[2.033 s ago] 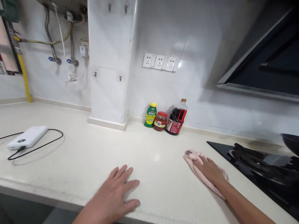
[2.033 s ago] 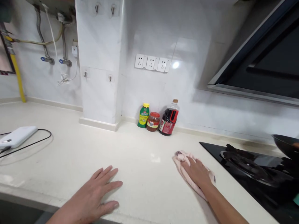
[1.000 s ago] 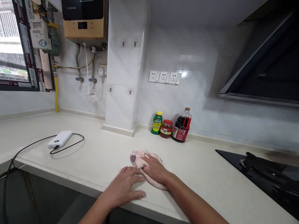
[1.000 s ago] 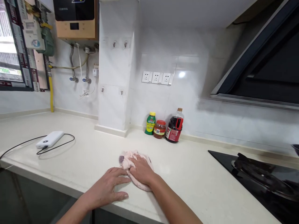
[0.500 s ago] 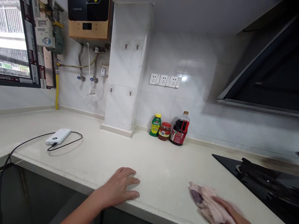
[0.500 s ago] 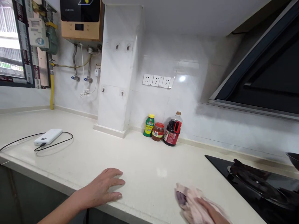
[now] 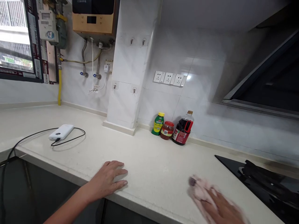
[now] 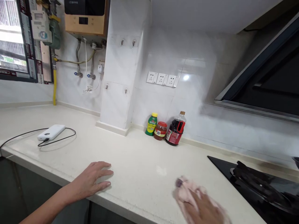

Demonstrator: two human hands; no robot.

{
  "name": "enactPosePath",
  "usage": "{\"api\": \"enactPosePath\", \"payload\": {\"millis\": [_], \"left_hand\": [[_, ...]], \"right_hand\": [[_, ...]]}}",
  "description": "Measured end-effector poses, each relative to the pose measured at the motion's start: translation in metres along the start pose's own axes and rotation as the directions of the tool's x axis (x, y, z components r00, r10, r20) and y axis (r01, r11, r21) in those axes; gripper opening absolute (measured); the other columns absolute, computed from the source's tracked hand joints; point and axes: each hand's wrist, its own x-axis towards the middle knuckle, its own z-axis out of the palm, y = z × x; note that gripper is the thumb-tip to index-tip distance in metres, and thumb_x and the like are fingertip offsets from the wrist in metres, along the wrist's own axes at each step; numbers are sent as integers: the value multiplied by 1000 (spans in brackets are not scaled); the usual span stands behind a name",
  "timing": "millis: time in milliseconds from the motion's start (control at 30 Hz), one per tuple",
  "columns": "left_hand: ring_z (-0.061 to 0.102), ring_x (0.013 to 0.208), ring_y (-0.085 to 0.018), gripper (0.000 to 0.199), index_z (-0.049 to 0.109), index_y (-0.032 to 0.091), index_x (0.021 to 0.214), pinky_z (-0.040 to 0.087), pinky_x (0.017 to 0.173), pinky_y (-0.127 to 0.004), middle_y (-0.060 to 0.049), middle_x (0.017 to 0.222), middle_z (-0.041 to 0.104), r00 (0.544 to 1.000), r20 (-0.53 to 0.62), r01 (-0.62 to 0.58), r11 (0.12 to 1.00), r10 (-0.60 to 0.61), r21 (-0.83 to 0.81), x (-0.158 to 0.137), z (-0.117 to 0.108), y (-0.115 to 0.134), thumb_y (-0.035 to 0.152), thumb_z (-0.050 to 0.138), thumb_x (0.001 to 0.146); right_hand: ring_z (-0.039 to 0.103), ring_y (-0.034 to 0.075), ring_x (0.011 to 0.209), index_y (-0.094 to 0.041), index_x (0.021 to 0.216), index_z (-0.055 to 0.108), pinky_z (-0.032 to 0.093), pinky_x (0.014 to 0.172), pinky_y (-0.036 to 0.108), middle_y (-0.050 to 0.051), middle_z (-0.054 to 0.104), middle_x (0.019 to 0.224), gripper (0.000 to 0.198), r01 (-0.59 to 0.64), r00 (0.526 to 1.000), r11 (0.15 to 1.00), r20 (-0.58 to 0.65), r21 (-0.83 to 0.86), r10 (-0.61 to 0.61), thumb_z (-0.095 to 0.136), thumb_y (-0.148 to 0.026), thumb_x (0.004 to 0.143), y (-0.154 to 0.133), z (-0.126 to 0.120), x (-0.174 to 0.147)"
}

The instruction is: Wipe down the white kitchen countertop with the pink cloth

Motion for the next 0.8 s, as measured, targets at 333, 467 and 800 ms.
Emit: {"api": "enactPosePath", "payload": {"millis": [333, 467, 800], "left_hand": [[59, 119, -21, 37, 69, 28, 116, 43, 104, -39, -3, 123, 71, 994, -53, 86, 988, -93, -128, 6, 8, -2, 49, 43, 102], [62, 110, -19, 38, 67, 24, 106, 46, 99, -35, -3, 116, 72, 988, -37, 144, 977, -151, -158, 9, 7, -3, 45, 36, 104], [59, 122, -24, 36, 69, 27, 118, 46, 101, -36, -4, 131, 68, 991, -36, 127, 988, -131, -82, 4, 9, -2, 50, 51, 97]], "right_hand": [[13, 33, 154, -34, 150, 41, 10, 123, 62, 8, 21, 167, 67, 612, 732, 715, 100, 338, -674, 58, -45, 87, -269, -33, -65], [26, 39, 150, -33, 151, 39, 26, 120, 62, 11, 34, 162, 78, 672, 724, 684, -59, 283, -687, 70, -40, 79, -279, 3, -78], [38, 46, 140, -45, 149, 42, 45, 106, 69, 6, 42, 156, 68, 638, 769, 770, 33, 28, -639, 61, -54, 84, -95, 63, -57]]}}
